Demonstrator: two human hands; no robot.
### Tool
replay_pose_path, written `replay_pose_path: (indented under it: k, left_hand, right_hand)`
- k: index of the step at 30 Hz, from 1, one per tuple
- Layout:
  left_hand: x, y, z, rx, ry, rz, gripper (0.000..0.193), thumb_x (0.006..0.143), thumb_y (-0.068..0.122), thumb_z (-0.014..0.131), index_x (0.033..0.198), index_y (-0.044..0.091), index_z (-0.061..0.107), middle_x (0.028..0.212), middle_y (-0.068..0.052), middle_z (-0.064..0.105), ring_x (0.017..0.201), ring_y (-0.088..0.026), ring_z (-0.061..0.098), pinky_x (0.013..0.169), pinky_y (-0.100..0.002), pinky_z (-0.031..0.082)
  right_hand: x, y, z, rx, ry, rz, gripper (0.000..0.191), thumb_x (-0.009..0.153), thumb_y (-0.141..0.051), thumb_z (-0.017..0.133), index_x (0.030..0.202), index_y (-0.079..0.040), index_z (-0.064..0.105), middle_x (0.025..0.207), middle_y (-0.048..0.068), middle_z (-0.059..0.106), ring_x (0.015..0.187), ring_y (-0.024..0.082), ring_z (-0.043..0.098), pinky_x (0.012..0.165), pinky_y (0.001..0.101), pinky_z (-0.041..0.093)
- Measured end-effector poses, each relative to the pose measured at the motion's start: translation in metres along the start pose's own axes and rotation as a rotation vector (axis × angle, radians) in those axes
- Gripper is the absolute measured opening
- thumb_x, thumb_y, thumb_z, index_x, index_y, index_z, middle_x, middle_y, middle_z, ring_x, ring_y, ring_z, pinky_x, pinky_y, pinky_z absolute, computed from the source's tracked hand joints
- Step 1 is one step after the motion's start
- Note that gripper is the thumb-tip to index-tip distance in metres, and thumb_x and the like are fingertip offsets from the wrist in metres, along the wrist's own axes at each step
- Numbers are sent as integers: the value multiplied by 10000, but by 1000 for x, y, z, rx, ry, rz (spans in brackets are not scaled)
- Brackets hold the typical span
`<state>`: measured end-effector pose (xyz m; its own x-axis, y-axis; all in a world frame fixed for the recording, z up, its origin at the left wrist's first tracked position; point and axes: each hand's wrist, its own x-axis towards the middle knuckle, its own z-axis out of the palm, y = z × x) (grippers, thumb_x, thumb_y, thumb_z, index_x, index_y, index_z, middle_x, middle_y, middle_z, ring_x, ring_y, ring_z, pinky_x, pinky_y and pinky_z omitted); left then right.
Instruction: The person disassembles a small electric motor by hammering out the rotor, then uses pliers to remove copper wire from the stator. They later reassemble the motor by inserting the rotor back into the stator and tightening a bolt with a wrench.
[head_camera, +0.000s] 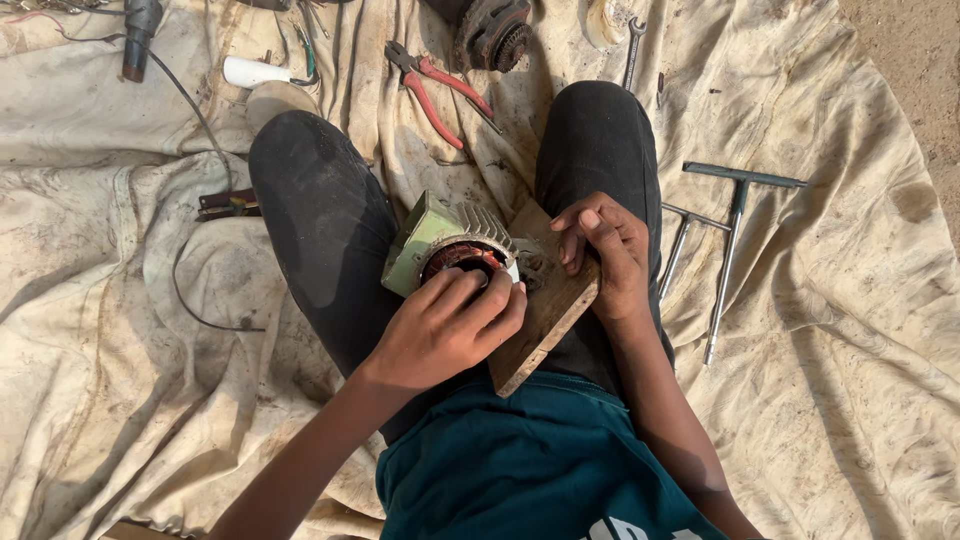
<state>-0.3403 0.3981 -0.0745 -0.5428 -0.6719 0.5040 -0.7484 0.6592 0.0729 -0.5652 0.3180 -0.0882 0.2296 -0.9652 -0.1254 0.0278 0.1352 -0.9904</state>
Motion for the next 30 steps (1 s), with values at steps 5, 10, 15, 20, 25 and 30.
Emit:
replay_pose_path:
  k: [5, 10, 15, 20, 25, 30]
  left_hand:
    - [16, 50, 5, -549, 197, -623, 285, 1009, 216, 660, 1233, 41, 648, 1240, -113, 591, 1111, -262, 632, 1008, -369, 516]
    - [28, 53, 9, -147, 184, -798, 450, 866, 421, 748, 1041, 19, 645, 1028, -109, 589, 893, -267, 575, 807, -421, 411]
    - [18, 57, 15, -245, 156, -710, 209, 948, 256, 749, 859, 93, 653, 866, -15, 575, 770, -191, 534, 762, -384, 397]
    - [12, 72, 10, -404, 238, -662, 255, 918, 137, 783, 745, 78, 604, 777, -32, 544, 685, -188, 509, 704, -356, 405]
    - [-1, 77, -26, -406, 297, -541, 210, 941, 198, 827, 869, 75, 673, 904, -30, 631, 823, -160, 606, 789, -347, 435]
    - [-30, 41, -60, -124, 253, -792, 223, 907, 239, 845, 948, 83, 690, 961, -17, 667, 901, -201, 612, 875, -398, 405]
  right_hand:
    - [0, 2, -1, 14, 1, 3, 372, 1041, -327, 522, 961, -2, 683, 672, 64, 603, 574, 99, 524, 586, 230, 432]
    - [0, 0, 0, -28, 9, -4, 376, 1031, -336, 520, 954, -8, 686, 664, 66, 602, 575, 106, 531, 588, 237, 438]
    - [-1, 0, 3, -19, 12, -29, 384, 1039, -344, 530, 951, -2, 682, 670, 77, 597, 579, 122, 535, 588, 252, 441]
    - [0, 0, 1, -66, 17, -28, 391, 1028, -358, 524, 943, -14, 687, 665, 68, 608, 579, 116, 546, 591, 244, 450]
    - [0, 2, 1, -24, 24, -13, 390, 1032, -362, 539, 937, -12, 681, 663, 70, 602, 574, 122, 538, 588, 248, 442]
    - [-1, 3, 1, -9, 13, -25, 392, 1036, -373, 555, 942, -13, 678, 674, 71, 604, 582, 123, 539, 595, 249, 445]
